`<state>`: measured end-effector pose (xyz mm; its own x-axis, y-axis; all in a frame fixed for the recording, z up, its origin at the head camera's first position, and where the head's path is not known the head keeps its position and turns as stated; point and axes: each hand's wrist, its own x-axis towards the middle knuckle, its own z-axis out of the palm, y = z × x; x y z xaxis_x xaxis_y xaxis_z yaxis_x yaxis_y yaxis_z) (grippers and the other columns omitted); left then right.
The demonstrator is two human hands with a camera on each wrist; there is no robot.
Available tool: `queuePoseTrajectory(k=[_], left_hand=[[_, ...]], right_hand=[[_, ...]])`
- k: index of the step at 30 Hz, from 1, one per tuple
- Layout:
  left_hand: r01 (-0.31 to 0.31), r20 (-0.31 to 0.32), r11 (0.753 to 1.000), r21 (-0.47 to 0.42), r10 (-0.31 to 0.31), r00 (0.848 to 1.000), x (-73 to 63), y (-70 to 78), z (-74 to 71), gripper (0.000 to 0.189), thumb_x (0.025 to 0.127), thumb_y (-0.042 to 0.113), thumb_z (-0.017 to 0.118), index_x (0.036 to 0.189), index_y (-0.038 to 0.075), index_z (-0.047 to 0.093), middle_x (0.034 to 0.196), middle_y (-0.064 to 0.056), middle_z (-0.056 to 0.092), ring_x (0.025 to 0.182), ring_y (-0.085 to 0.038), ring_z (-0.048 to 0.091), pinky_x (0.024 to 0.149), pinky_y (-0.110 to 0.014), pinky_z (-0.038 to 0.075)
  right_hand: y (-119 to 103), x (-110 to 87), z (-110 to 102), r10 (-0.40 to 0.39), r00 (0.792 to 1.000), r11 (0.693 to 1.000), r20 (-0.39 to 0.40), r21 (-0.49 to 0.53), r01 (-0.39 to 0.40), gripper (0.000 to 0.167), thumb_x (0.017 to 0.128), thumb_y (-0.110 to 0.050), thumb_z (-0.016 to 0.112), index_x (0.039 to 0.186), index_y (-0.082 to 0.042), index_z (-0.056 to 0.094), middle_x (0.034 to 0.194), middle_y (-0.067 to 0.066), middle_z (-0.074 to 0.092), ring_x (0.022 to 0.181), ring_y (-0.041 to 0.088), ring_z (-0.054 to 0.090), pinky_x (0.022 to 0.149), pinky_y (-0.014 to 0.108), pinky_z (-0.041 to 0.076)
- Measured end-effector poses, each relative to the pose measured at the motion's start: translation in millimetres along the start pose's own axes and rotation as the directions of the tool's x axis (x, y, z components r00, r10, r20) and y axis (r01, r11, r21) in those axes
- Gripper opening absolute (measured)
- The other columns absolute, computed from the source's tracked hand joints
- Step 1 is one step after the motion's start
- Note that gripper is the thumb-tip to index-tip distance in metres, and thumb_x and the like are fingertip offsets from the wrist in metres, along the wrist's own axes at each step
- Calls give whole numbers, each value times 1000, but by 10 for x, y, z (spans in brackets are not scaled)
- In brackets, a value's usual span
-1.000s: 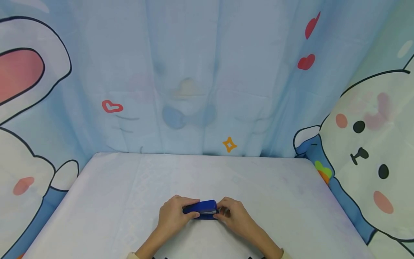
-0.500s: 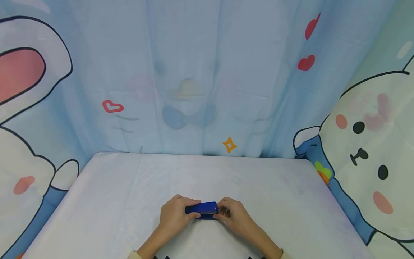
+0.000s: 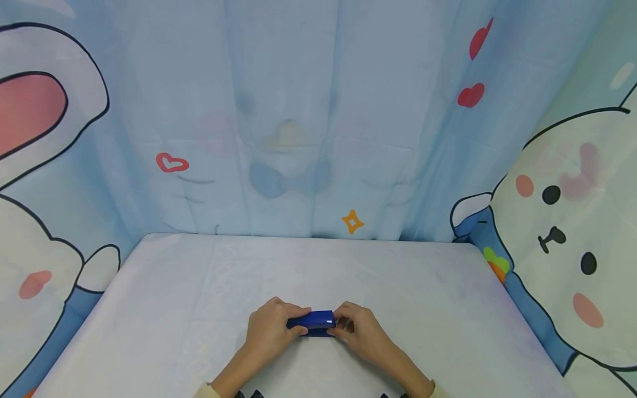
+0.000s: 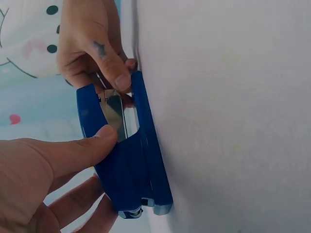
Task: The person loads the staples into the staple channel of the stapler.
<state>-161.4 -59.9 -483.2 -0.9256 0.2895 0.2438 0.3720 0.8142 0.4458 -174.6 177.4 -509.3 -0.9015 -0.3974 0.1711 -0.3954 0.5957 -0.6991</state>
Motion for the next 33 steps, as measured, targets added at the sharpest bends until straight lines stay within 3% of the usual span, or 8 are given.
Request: queuePoseTrajectory(k=[11,22,33], left_hand=[[-90,27,992,87,88,996,6,50,-54,36,83,32,90,117,26,83,111,8,83,89,-13,68,62,-26,53],[-114,48,988,107,109,993,-1,74,-73,35,84,29,90,117,24,83,111,6,83,84,-10,63,59,-22,48],[-119,36,983,139,115,993,-10,98,-81,36,84,28,90,118,23,83,114,7,83,86,-11,65,63,-23,52]], right_hand=[[12,1,9,-1,1000,1000,-1,-1,1,13,87,-8,86,97,-11,78,93,-4,73,79,-2,61,68,19,55],[21,1,11,-1,1000,1000,-11,-6,1,13,85,-8,87,94,-14,79,92,-5,73,78,-3,61,68,19,55],[40,18,-1,-22,1000,1000,-7,11,22,13,85,-10,88,94,-14,79,92,-6,74,77,-2,61,67,20,54]])
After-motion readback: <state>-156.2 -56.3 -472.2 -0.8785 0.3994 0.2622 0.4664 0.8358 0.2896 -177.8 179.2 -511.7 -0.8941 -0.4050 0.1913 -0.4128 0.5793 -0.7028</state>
